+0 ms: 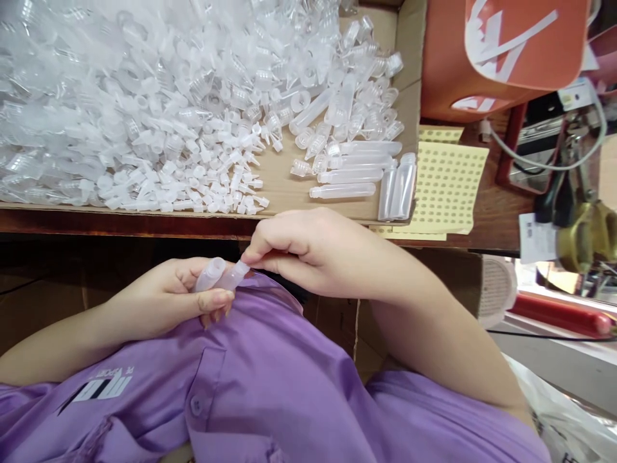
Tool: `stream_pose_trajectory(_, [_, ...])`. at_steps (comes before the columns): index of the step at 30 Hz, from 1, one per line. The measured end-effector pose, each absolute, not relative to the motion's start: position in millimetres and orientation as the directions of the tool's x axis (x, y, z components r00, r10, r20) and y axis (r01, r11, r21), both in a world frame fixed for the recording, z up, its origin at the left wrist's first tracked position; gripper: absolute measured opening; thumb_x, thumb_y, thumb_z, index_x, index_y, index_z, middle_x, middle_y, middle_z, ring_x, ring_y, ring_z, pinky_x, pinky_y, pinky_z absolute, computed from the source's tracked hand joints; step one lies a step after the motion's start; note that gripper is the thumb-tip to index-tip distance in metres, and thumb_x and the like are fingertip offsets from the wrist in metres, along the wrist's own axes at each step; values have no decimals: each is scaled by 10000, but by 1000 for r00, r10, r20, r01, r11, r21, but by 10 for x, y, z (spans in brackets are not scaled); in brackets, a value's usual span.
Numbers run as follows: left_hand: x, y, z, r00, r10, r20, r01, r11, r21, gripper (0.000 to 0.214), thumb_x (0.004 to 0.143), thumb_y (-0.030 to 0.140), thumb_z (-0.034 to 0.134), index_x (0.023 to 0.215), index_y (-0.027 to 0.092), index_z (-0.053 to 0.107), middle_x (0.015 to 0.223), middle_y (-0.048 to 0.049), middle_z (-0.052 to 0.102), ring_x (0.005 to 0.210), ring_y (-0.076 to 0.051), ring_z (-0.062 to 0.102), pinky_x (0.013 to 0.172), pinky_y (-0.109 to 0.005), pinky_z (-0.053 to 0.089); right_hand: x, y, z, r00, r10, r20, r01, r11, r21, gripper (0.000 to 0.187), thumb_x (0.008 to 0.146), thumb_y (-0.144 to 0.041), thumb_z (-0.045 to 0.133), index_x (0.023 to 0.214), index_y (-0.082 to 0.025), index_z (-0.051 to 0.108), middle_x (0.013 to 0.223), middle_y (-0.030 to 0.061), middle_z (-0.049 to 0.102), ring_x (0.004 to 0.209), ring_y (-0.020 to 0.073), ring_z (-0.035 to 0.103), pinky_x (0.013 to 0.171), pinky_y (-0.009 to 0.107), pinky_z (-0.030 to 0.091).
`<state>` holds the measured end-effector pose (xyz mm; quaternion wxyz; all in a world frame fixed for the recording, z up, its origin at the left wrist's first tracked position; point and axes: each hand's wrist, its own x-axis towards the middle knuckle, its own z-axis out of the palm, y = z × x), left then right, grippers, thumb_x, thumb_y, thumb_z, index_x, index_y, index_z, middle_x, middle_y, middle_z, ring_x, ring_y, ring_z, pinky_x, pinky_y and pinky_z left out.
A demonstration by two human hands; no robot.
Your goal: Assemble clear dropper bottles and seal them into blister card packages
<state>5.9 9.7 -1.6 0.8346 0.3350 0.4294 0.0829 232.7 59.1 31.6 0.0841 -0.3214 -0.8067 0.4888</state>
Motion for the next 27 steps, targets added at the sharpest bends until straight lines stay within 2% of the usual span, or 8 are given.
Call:
stream_pose_trajectory(3, [46,119,-14,651,461,-603,38,773,633,214,849,336,727,906,146,646,749,11,664,648,-109,601,672,-253,498,2357,710,487,-661,730,-173,557,323,-766,142,918,-295,564,935,-266,703,893,-4,760,771,161,700,693,311,532])
stream_pose_trajectory(6, [50,115,-47,659,464,-592,-20,797,603,223,912,323,670,1053,152,646,848,-6,709,708,-100,639,715,-240,518,2362,906,503,-508,843,-177,752,334,-568,102,869,-289,608,890,-278,707,849,3,748,753,186,673,648,342,479])
stream_pose_trajectory(11, [59,102,-98,658,434,-615,3,815,579,248,932,355,648,1090,163,645,991,-54,740,823,-127,675,743,-250,531,2219,1141,223,-582,750,-313,796,447,-407,66,781,-313,695,777,-247,689,623,-14,657,533,150,570,514,293,381])
stream_pose_trajectory(17, [44,135,-73,633,462,-621,9,798,603,226,922,324,654,1066,149,649,856,-9,692,720,-111,631,747,-270,520,2092,1153,186,-587,718,-375,808,489,-328,74,720,-173,644,678,-227,670,555,-15,616,503,124,500,516,282,334])
stream_pose_trajectory(19, [41,146,-70,636,467,-614,0,796,605,222,921,318,653,1064,149,649,812,10,665,705,-105,620,744,-266,516,2114,1107,254,-561,740,-371,818,428,-384,62,741,-188,636,691,-217,659,589,-10,629,515,117,505,509,279,344])
stream_pose_trajectory(21, [41,153,-80,642,460,-614,6,797,604,209,927,308,640,1064,150,642,797,20,652,701,-99,612,741,-259,512,2152,1022,323,-519,786,-335,794,299,-529,35,783,-236,649,763,-213,666,709,6,679,599,130,576,544,278,416])
stream_pose_trajectory(24, [44,160,-115,656,453,-604,50,772,633,185,921,319,644,989,147,633,830,11,661,717,-93,607,742,-245,499,2191,844,375,-496,832,-248,572,98,-815,53,823,-267,691,838,-224,664,840,1,704,732,129,652,644,256,520])
stream_pose_trajectory(27, [48,158,-139,674,470,-570,96,710,698,188,914,341,649,907,156,618,849,11,652,750,-92,594,762,-235,483,2185,685,343,-552,807,-209,360,4,-933,66,816,-214,734,798,-239,676,782,-33,714,720,102,674,658,212,554])
